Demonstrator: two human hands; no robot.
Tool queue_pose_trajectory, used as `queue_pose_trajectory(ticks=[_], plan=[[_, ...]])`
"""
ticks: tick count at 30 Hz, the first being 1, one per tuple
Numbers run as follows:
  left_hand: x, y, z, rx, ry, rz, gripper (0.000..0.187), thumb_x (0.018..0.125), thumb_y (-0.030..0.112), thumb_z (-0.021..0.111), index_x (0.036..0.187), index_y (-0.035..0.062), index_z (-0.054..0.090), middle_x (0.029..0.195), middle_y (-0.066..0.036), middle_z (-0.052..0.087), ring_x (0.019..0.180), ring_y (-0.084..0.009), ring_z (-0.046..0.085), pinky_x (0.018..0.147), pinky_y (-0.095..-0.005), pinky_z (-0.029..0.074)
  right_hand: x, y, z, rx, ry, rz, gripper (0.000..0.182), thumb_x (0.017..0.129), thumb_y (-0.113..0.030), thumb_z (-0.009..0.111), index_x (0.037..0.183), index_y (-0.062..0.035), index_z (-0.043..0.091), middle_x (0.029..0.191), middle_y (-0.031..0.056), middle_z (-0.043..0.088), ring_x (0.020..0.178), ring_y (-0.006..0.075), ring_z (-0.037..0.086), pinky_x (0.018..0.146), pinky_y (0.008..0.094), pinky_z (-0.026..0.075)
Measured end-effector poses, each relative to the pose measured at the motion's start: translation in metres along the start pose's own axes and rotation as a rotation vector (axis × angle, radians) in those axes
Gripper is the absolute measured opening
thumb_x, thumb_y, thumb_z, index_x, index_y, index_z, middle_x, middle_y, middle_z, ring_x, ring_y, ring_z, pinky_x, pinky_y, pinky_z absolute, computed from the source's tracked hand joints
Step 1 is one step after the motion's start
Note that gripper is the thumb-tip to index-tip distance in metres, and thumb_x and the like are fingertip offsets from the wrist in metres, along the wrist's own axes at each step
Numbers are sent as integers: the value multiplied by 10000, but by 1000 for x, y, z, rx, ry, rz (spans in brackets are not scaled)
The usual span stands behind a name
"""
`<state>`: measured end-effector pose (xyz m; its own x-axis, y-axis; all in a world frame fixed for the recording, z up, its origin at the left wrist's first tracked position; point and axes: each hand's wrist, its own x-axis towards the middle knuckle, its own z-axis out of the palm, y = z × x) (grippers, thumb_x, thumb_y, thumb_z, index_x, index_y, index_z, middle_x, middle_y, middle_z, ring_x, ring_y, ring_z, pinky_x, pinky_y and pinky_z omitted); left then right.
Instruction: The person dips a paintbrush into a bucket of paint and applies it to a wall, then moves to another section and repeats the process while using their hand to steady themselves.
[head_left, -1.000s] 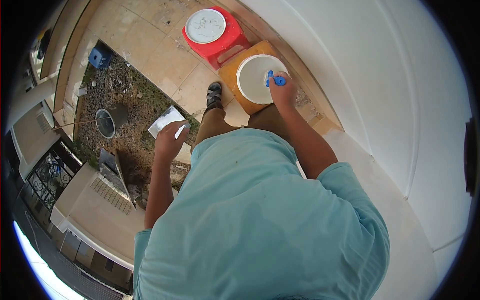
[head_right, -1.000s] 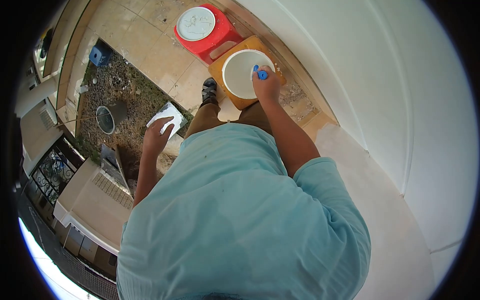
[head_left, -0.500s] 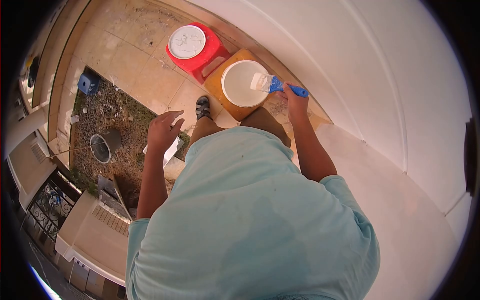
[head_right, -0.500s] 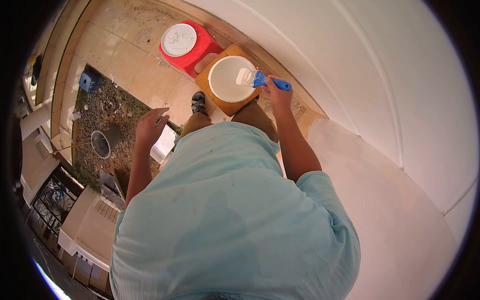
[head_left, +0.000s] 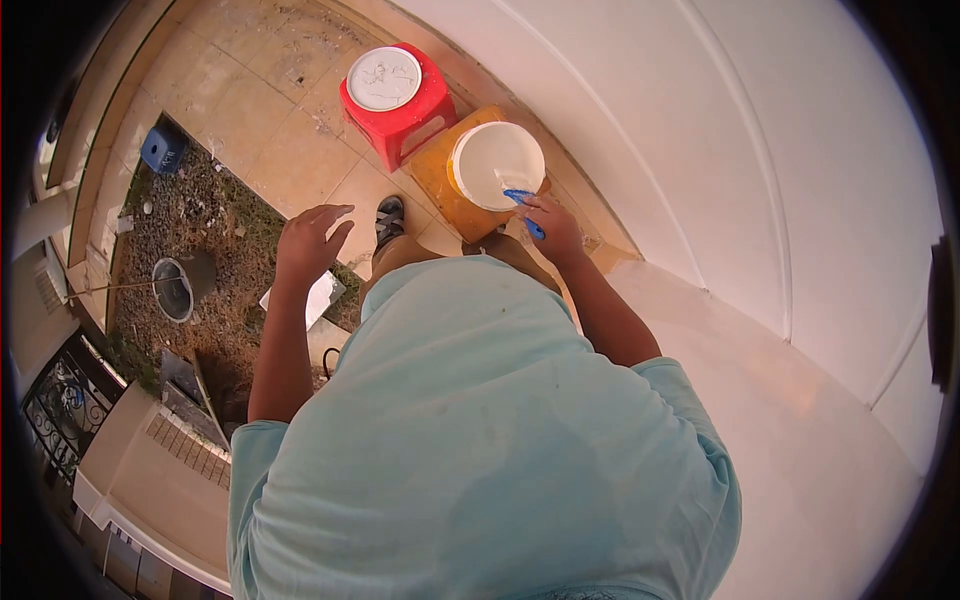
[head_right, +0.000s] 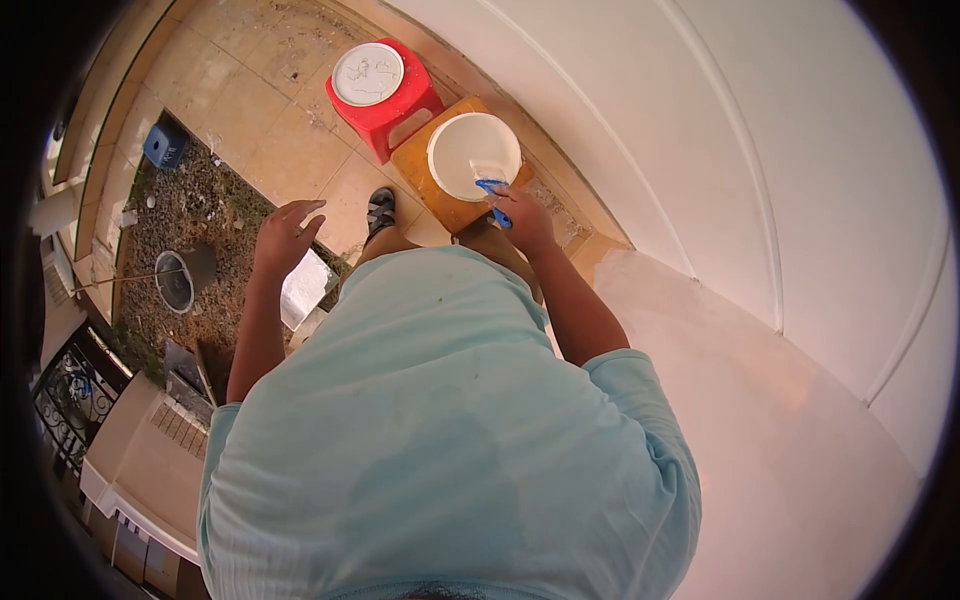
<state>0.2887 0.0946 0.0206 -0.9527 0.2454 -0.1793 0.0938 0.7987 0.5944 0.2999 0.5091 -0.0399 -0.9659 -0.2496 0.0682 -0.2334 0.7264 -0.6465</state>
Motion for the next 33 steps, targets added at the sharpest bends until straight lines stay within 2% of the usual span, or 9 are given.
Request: queue_pose_trajectory(ticks=[2,3,9,16,19,21,25,28,33], plan=[[-11,-4,0,9,10,-31,242,857,187,665,1086,111,688,1047,-114,691,974,-303,654,860,-398,514,-6,6,2,-250,-148,-199,190,784,-167,710,973,-154,717,1064,67,672,984,261,655,803,375,545],[-15,-6,0,23,6,-46,242,858,191,664,1086,114,688,1048,-111,692,975,-301,654,863,-400,513,-7,6,2,-283,-169,-217,193,787,-161,696,979,-171,708,1088,54,664,1007,243,647,799,376,550],[-33,-8,5,20,72,-95,227,841,213,677,1052,133,698,1001,-84,702,910,-280,667,814,-406,521,-10,23,3,-290,-292,-153,167,823,-143,654,979,-171,709,1089,32,667,997,244,652,777,377,549],[-44,1,7,-10,64,-145,256,854,209,672,1098,134,692,1046,-98,696,862,-267,666,790,-379,526,-11,21,3,-257,-216,-202,201,816,-157,667,1010,-182,712,1092,35,666,959,246,660,767,378,548],[-45,-1,11,5,64,-111,257,855,212,671,1099,135,692,1044,-98,696,839,-261,663,780,-377,526,-8,22,4,-244,-270,-118,213,812,-150,667,1020,-171,712,1081,40,669,944,260,661,769,383,547],[-47,0,12,-4,50,-113,259,854,212,671,1101,134,692,1045,-101,695,851,-266,665,787,-376,526,-4,14,3,-128,-221,-51,195,789,-76,668,979,-93,707,1070,101,673,966,288,653,802,376,540],[-45,2,11,21,59,-98,257,854,214,671,1097,131,691,1042,-106,694,895,-281,666,805,-383,525,-7,11,-1,-78,-199,-7,203,781,-57,659,977,-78,710,1070,111,676,964,292,655,816,377,536],[-44,5,8,-10,71,-101,254,855,216,668,1093,128,687,1040,-110,693,951,-298,659,835,-395,520,-13,11,-9,-11,-185,-17,154,819,-108,649,953,-111,726,1040,99,683,953,290,659,820,382,530],[-41,7,6,0,57,-122,252,859,208,661,1096,123,682,1050,-114,690,988,-305,650,865,-404,511,-9,3,-35,125,-173,59,181,762,-42,709,942,-51,721,977,156,697,993,292,660,872,371,519]])
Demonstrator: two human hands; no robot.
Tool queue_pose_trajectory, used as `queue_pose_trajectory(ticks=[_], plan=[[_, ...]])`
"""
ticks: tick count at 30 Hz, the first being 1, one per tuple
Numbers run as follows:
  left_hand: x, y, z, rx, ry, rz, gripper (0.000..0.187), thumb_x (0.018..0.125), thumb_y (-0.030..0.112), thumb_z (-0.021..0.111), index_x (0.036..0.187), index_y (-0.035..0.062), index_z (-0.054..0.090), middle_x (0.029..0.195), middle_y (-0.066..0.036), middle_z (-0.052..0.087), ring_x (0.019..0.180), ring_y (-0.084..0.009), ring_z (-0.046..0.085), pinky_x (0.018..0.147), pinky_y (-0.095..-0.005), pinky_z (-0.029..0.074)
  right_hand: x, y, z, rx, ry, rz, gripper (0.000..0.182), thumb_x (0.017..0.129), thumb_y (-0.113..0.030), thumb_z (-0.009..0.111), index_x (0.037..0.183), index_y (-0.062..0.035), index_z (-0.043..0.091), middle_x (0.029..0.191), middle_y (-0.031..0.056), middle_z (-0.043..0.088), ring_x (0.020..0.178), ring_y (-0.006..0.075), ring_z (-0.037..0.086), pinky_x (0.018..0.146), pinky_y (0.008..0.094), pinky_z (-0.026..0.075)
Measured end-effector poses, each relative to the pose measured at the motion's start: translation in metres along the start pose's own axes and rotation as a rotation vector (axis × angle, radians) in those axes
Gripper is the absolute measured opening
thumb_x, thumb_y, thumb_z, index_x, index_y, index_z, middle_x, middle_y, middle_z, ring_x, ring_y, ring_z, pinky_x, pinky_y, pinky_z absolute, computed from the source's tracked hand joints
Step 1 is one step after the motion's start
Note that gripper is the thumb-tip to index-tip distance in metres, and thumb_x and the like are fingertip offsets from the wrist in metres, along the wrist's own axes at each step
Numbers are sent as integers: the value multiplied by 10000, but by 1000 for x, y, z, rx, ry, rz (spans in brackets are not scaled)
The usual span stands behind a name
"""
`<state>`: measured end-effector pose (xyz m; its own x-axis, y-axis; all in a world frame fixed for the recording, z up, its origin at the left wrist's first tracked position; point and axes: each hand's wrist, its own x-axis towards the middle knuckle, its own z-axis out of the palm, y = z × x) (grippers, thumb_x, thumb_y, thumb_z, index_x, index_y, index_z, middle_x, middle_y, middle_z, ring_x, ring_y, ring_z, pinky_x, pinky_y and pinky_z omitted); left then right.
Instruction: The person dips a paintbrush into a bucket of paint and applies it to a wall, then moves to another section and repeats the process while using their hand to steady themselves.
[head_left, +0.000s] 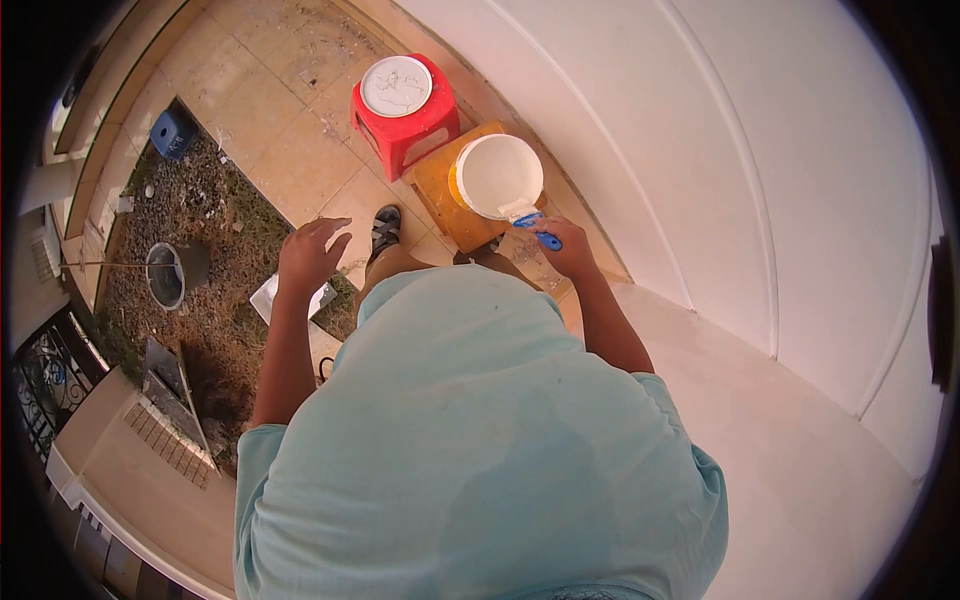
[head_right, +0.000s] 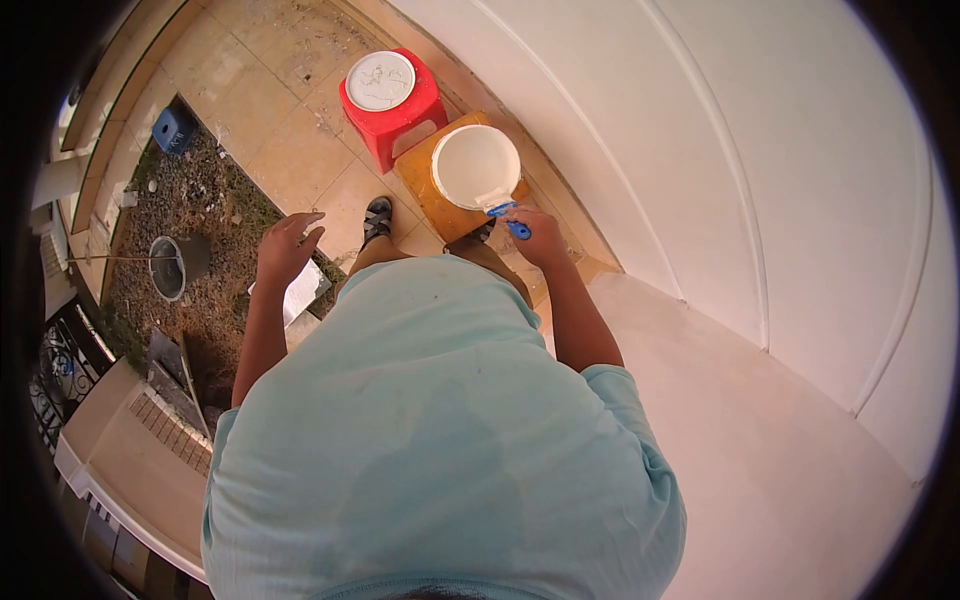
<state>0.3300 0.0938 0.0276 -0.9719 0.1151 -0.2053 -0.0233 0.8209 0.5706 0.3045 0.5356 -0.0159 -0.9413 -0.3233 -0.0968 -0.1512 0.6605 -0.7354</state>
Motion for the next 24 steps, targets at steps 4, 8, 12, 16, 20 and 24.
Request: queue_pose_trajectory(ticks=[4,8,12,16,20,24], plan=[[6,-6,4,-16,-11,25,248,858,203,663,1092,124,685,1052,-112,689,981,-303,652,857,-399,513,-7,-3,-12,-13,-16,62,186,755,-32,715,941,-44,719,982,149,700,997,283,659,879,355,511],[12,-10,6,-45,1,29,235,851,210,669,1069,128,693,1026,-101,696,939,-295,663,826,-396,521,-18,-8,-16,28,10,131,164,776,-14,710,939,-37,717,1005,140,701,996,255,661,882,340,505],[20,-16,8,-25,16,74,232,851,210,669,1069,132,692,1020,-94,697,934,-290,663,821,-397,523,-28,-8,-16,128,107,238,134,819,-2,697,951,-17,709,1018,99,700,982,209,667,847,318,520],[26,-19,7,-18,-12,87,241,857,195,666,1086,122,686,1037,-102,692,967,-295,655,841,-396,520,-28,-4,-17,341,268,384,156,847,-43,694,997,-1,699,975,96,700,940,187,665,834,298,526],[28,-19,3,-2,-8,103,238,858,193,665,1083,118,685,1038,-106,691,965,-295,656,842,-399,520,-9,-17,-15,777,541,661,237,889,-60,654,1107,18,605,1001,127,656,904,220,673,783,310,567],[25,-21,1,-28,-28,67,242,857,193,664,1085,114,682,1043,-113,688,966,-299,655,841,-401,520,12,-12,2,1024,684,737,239,910,-64,614,1125,-10,525,1049,155,620,891,268,682,770,335,583]])
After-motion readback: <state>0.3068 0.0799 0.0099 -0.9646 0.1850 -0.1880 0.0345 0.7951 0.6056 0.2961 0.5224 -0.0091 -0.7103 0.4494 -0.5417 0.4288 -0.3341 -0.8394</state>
